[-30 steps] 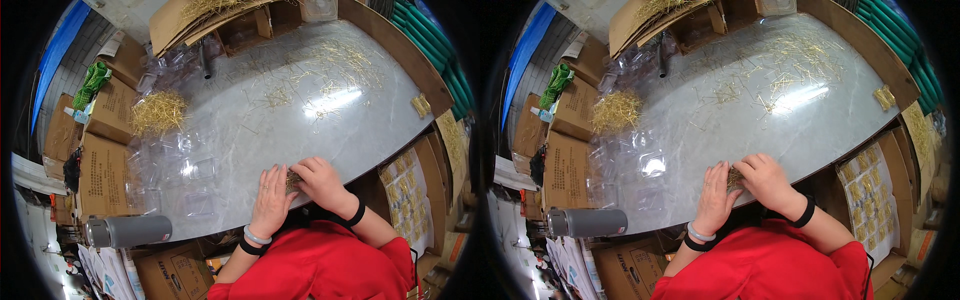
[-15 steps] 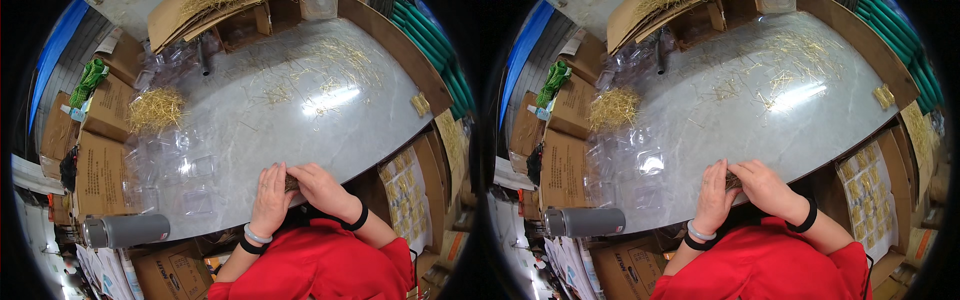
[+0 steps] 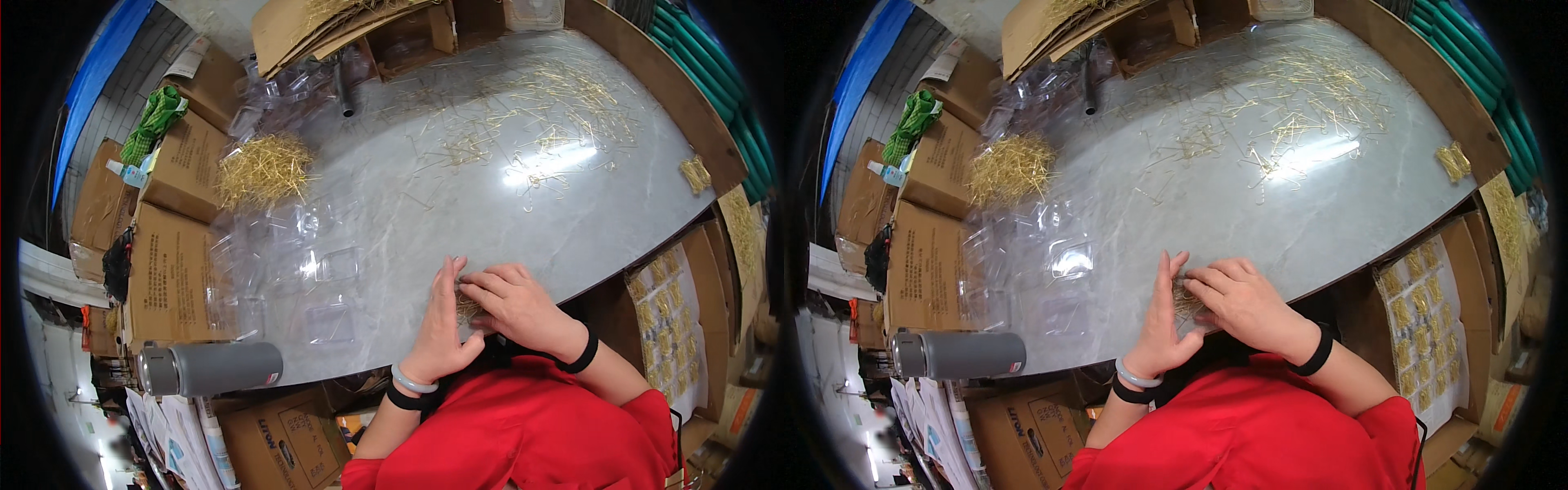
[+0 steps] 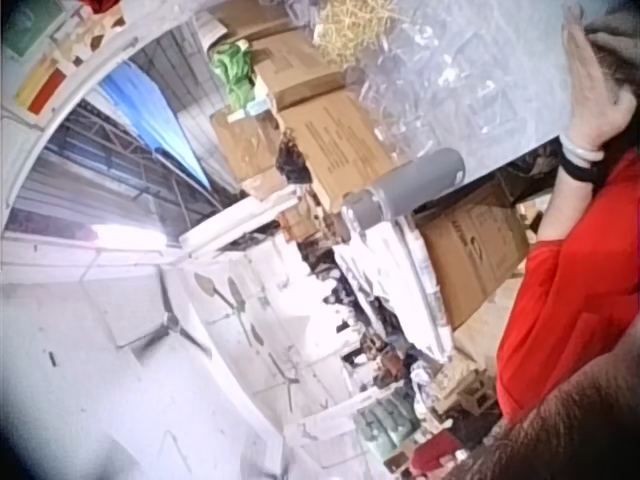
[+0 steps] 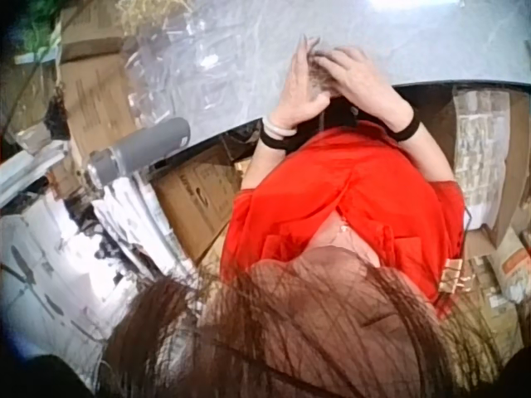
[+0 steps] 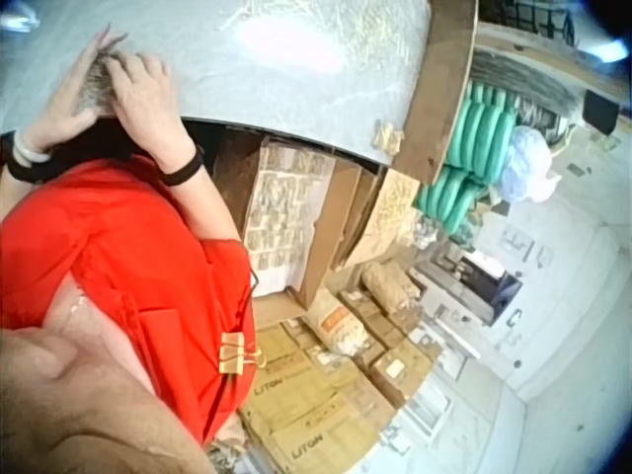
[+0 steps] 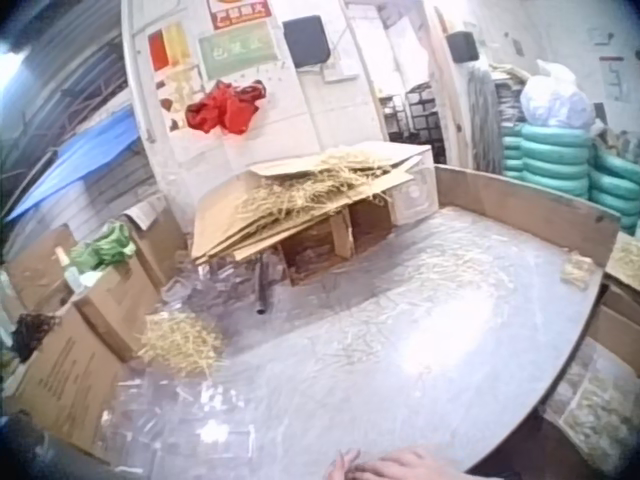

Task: Sort and pack gold-colored metal pins into small clear plastic boxes.

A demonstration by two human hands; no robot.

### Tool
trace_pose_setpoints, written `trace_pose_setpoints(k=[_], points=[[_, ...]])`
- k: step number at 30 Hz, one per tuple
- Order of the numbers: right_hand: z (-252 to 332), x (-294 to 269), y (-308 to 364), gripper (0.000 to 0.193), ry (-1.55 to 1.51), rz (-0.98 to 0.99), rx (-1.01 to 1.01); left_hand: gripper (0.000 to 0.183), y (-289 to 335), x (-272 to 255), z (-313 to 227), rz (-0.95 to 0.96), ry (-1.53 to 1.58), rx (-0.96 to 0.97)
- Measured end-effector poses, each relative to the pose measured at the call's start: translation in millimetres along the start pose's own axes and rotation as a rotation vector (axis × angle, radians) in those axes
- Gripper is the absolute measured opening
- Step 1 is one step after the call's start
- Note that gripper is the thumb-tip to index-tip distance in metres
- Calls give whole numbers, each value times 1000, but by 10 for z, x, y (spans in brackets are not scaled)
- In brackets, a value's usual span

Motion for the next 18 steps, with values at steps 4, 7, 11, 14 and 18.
trace_pose_setpoints(k=[4,7,11,14,18], points=[[-81,99,25,53,20,-17,-34,106,18,-103,-21,-23,88,-27],[-19,16,-8,50,18,-51,-20,103,141,-206,-118,-20,-98,-81],[18,-22,-37,47,-10,-51,-27,78,291,-214,-185,-118,-429,-87],[-11,46,-9,47,-24,3,-73,64,267,-103,-192,-191,-460,-113],[-11,41,-29,44,-18,34,-94,62,106,32,-148,-232,-275,-148]])
Point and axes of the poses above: each hand's wrist, its own y-axis away from the middle knuckle, its own x-axis out of the palm, z = x × y, the point moved 1 cm from there along -y, towards the middle knuckle, and after that the axes turned 8 degrees about -z, right-handed, at the moved point
